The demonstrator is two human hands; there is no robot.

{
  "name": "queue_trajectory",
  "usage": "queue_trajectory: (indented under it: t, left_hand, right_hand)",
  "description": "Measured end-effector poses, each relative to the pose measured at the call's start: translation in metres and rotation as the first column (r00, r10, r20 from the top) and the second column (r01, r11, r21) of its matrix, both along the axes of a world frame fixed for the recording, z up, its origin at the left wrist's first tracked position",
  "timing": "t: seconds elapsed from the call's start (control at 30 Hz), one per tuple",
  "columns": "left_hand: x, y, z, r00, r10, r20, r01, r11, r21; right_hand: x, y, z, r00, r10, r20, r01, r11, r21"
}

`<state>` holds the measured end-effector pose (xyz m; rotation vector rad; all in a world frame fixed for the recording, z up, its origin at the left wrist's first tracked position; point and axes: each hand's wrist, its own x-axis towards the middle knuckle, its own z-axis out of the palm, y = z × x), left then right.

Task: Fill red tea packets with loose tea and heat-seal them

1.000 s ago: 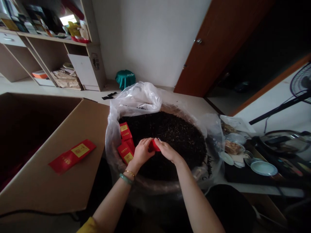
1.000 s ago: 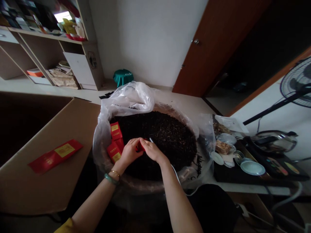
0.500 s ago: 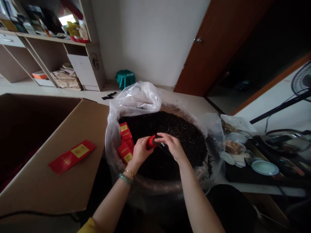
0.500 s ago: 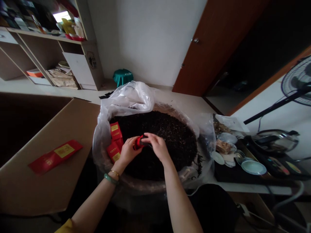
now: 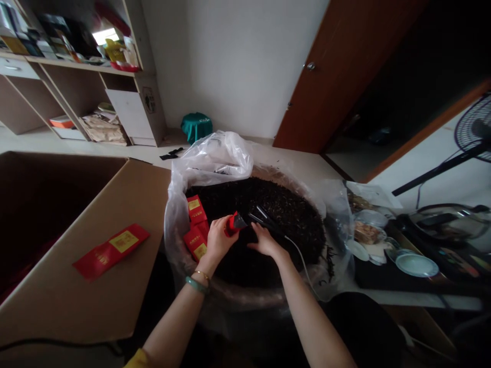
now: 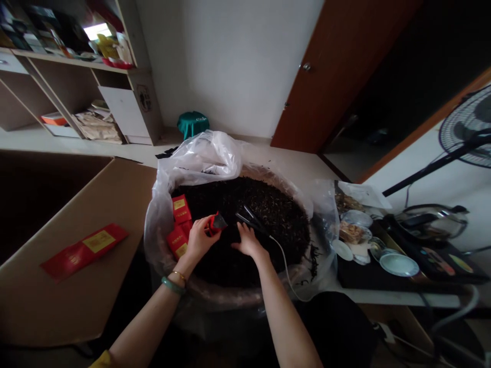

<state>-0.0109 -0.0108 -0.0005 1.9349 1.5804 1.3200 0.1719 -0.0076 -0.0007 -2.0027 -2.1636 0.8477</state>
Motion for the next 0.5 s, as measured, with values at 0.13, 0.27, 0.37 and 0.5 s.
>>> queue_trajectory:
  t: [0.13,0.27,0.37,0.5]
  left_hand:
    - [0.000,0.000,0.002,1.000,0.016,-0.004,-0.016,1.000,-0.018]
    - [-0.001,0.000,0.003,1.000,0.029,-0.007,-0.029,0.999,-0.040]
    - [-0.001,-0.001,0.003,0.999,0.034,0.000,-0.034,0.998,-0.045]
    - [-0.001,-0.001,0.003,1.000,0.020,-0.012,-0.021,0.999,-0.039]
  right_hand:
    - [-0.029,-0.010,0.015,0.985,0.123,0.118,-0.101,0.980,-0.172]
    - [-0.059,-0.032,0.029,0.938,0.253,0.238,-0.214,0.961,-0.176]
    - [-0.061,-0.048,0.032,0.900,0.272,0.339,-0.247,0.962,-0.116]
    - [-0.050,-0.058,0.028,0.899,0.178,0.401,-0.185,0.983,-0.022]
